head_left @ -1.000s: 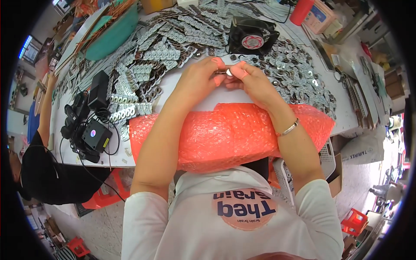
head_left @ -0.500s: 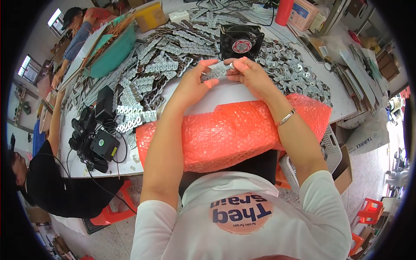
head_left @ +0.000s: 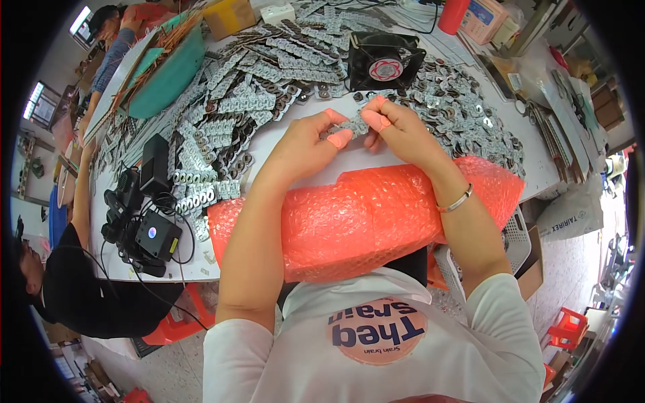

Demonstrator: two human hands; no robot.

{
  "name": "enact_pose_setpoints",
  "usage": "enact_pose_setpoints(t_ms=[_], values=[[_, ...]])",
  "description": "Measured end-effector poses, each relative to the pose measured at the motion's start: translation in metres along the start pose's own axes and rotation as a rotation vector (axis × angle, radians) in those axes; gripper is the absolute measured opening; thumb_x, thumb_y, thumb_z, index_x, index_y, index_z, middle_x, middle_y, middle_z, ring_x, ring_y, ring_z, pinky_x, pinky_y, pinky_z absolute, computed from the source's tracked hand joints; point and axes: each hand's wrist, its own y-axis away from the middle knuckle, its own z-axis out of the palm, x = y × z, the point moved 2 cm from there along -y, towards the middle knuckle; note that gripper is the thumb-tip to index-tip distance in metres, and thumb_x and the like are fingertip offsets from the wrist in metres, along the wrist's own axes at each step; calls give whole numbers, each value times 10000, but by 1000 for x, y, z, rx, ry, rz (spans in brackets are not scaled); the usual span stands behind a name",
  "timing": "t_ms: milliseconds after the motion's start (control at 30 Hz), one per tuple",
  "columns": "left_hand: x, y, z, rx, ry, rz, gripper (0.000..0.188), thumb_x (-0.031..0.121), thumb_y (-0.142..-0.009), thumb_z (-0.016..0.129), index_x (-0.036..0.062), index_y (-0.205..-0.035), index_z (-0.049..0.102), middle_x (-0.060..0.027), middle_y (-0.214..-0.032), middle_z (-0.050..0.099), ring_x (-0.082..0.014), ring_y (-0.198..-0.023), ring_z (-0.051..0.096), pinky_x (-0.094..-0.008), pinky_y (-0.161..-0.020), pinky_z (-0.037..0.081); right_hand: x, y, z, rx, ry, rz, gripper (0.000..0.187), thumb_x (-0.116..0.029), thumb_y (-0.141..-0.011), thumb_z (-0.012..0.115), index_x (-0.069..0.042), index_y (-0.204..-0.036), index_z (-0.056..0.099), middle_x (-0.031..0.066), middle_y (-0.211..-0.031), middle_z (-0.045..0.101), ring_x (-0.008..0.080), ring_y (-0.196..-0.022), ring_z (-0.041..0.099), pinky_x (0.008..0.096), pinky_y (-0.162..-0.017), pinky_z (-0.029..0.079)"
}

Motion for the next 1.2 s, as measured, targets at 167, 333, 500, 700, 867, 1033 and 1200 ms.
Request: enact_pose_setpoints(t_ms=[167, 333, 500, 700, 867, 1033, 1200], values=[[-1, 2, -2, 38, -4, 24, 183, 171, -854, 632, 26, -963, 606, 8, -739, 599, -55, -667, 513, -222, -595, 423, -4, 4, 0, 22, 52, 8, 195, -196, -909, 565, -12, -943, 619, 14, -754, 581, 79, -622, 568, 223, -536, 460], [11, 7, -2, 38, -16, 52, 177, 169, -851, 632, 19, -942, 608, 5, -718, 610, -54, -659, 526, -219, -597, 431, -13, 7, -7, 9, 162, 29, 209, -224, -889, 594, -21, -928, 621, -5, -686, 574, 59, -571, 532, 202, -509, 415], [20, 9, -3, -329, 505, -175, 163, 190, -896, 605, 39, -952, 580, -18, -817, 622, -82, -625, 532, -218, -612, 449, -16, 11, -12, -176, -37, 183, 231, -269, -899, 571, -48, -834, 582, -15, -632, 531, 47, -508, 449, 202, -461, 338], [3, 12, -1, -153, 640, -67, 121, 128, -889, 594, 32, -961, 585, -53, -827, 636, -105, -687, 565, -246, -632, 469, -3, 13, 8, -97, -545, 344, 207, -277, -907, 560, -84, -831, 550, -28, -588, 462, 37, -452, 339, 189, -417, 243], [7, 11, 1, 169, -121, 331, 141, 50, -806, 643, 12, -933, 594, -99, -854, 652, -213, -678, 607, -281, -633, 468, 5, 6, 10, 71, -109, 119, 241, -297, -926, 546, -83, -816, 524, -45, -613, 437, 28, -515, 375, 186, -450, 278], [3, 13, 2, 226, -235, 432, 173, 29, -756, 668, 17, -913, 597, -78, -823, 651, -234, -635, 593, -325, -603, 446, 5, 8, 11, 41, 68, -34, 219, -234, -924, 557, -55, -805, 516, -49, -624, 443, 36, -541, 378, 191, -487, 317], [7, 15, 8, 268, -291, 401, 159, 30, -767, 661, 14, -913, 600, -88, -806, 653, -227, -626, 595, -321, -597, 448, 8, 12, 12, 75, 161, -160, 191, -188, -929, 542, -34, -816, 533, -46, -637, 452, 43, -552, 367, 200, -495, 319]])
